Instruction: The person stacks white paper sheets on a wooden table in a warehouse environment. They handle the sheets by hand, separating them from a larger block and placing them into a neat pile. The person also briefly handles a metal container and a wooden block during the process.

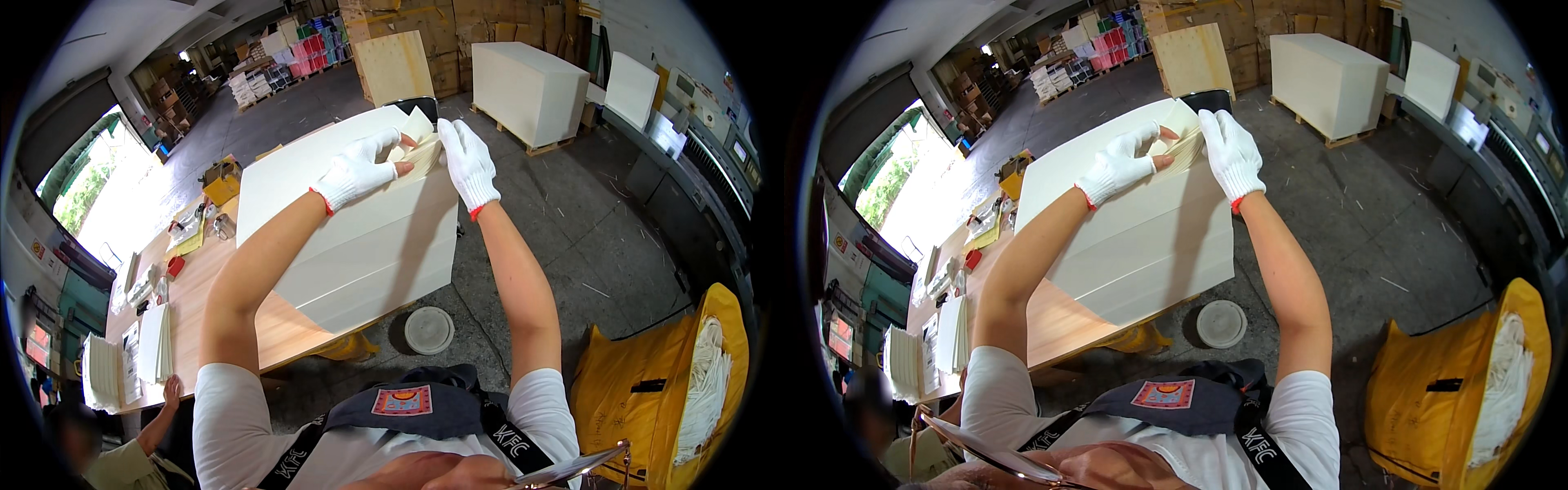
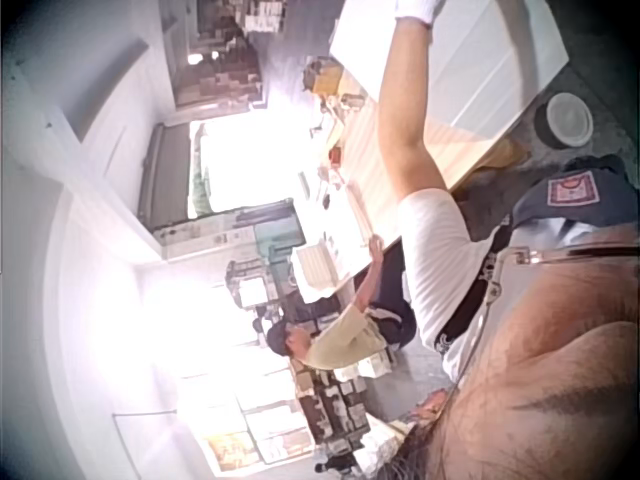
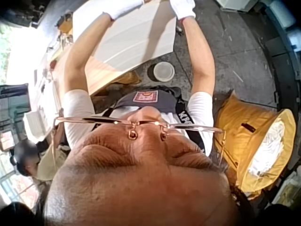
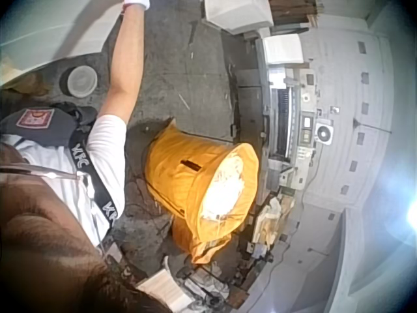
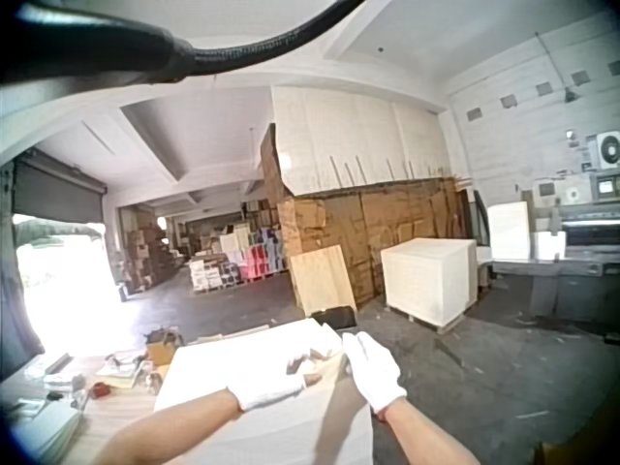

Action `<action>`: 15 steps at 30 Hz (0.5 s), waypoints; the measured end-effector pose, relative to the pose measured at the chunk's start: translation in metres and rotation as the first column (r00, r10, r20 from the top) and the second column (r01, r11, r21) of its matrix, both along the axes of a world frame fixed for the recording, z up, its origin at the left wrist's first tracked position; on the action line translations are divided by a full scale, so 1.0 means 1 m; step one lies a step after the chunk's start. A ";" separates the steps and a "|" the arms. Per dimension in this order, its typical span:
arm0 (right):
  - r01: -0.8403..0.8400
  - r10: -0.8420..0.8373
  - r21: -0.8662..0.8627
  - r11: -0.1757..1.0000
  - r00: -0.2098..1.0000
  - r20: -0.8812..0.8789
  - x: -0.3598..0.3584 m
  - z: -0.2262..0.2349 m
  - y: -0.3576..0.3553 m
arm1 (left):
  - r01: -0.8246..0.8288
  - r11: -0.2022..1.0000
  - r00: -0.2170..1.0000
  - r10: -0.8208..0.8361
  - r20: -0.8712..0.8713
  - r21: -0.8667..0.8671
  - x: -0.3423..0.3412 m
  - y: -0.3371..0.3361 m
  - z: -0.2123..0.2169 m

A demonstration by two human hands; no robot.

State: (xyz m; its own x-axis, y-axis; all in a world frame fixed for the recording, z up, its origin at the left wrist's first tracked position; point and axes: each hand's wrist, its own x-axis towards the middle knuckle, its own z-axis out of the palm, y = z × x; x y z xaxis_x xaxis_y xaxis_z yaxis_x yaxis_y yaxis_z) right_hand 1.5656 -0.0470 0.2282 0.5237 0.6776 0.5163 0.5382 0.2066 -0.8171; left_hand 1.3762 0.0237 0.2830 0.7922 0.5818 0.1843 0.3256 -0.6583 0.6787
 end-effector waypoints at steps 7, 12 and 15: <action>0.008 -0.007 -0.014 1.000 0.999 0.039 0.000 0.000 0.001 | 0.028 0.928 0.997 -0.051 0.052 0.372 -0.003 0.015 -0.012; 0.029 -0.031 0.030 0.999 0.999 0.043 0.000 -0.003 0.000 | -0.026 0.983 0.993 0.047 -0.111 0.183 0.001 -0.008 0.004; 0.024 -0.025 0.013 1.000 1.000 0.015 -0.001 -0.003 0.000 | -0.055 0.997 0.995 0.060 -0.076 0.057 0.003 -0.011 0.003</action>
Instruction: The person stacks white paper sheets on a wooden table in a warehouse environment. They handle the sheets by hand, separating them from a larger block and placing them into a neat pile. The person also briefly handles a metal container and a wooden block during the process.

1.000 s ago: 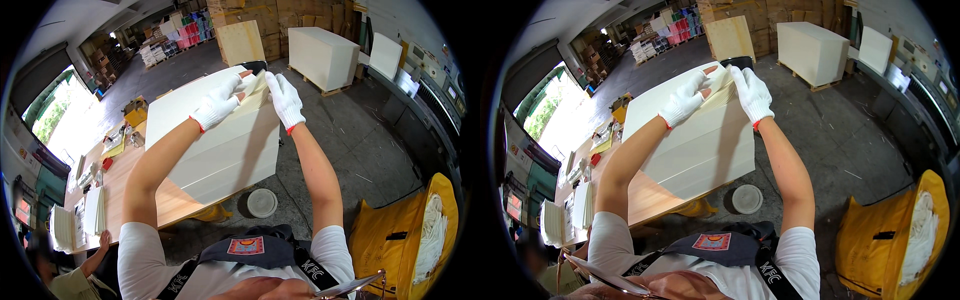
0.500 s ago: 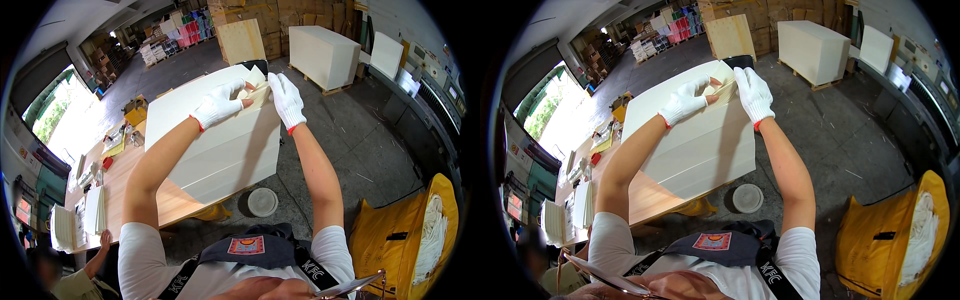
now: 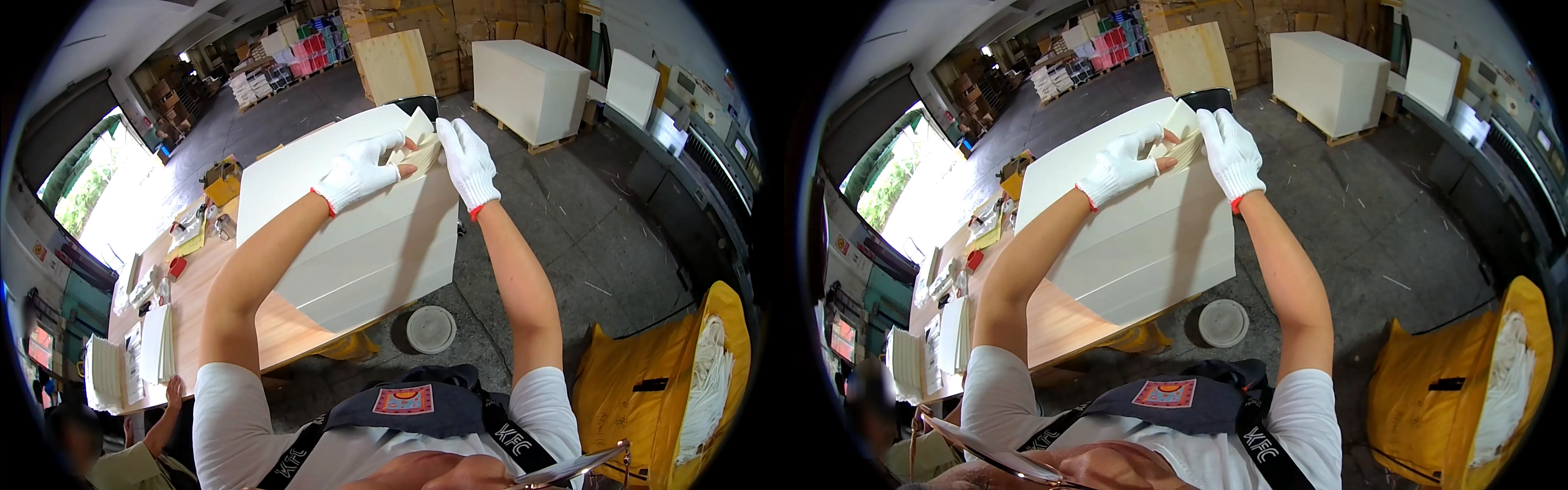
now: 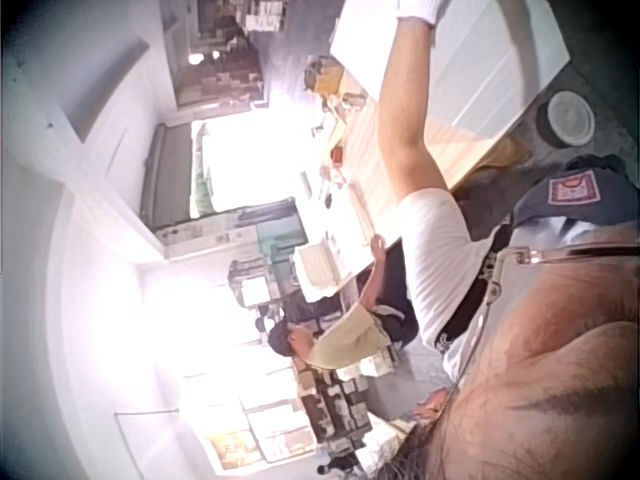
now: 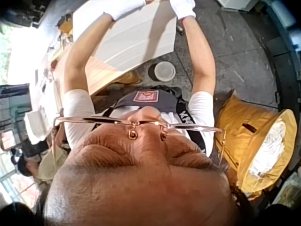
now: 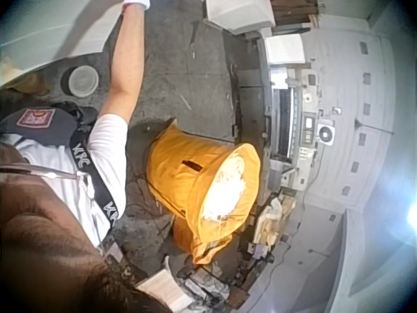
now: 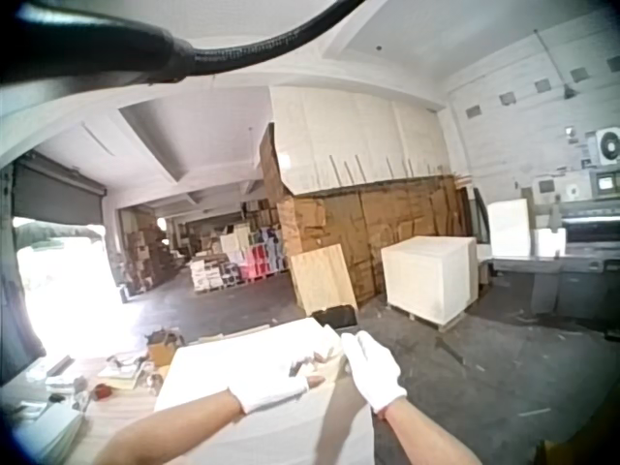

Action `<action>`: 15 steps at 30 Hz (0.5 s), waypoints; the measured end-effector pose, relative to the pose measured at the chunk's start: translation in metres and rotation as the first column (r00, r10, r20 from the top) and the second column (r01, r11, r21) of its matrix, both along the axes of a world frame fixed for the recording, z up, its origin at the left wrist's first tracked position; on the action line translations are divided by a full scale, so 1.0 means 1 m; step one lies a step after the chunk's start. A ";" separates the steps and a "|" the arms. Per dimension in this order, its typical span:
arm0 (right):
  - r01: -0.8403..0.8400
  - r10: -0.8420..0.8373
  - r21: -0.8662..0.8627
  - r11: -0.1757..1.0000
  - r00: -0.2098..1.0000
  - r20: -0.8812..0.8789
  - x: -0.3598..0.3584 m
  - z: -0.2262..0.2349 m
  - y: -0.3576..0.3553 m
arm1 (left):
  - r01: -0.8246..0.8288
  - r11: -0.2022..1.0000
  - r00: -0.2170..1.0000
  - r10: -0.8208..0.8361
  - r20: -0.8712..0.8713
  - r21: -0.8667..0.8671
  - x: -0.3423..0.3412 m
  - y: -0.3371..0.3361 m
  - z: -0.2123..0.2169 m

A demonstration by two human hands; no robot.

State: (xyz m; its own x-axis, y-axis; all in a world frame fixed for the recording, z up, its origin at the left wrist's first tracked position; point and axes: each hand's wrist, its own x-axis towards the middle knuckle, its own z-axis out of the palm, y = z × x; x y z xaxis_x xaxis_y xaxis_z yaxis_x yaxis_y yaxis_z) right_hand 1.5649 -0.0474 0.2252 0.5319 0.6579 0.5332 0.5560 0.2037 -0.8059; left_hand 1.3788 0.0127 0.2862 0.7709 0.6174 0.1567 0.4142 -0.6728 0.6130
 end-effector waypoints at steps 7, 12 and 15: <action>-0.004 0.004 -0.013 1.000 1.000 -0.008 0.000 0.001 -0.001 | 0.011 1.000 0.999 -0.012 0.037 0.022 0.000 0.010 -0.005; -0.017 0.017 -0.015 1.000 0.999 -0.037 0.001 0.001 -0.002 | 0.077 0.984 0.989 -0.096 0.115 0.158 -0.002 0.011 -0.008; -0.061 0.059 -0.037 0.997 0.996 -0.061 0.002 0.003 0.001 | 0.069 0.949 0.986 -0.111 0.122 0.307 -0.003 0.022 -0.015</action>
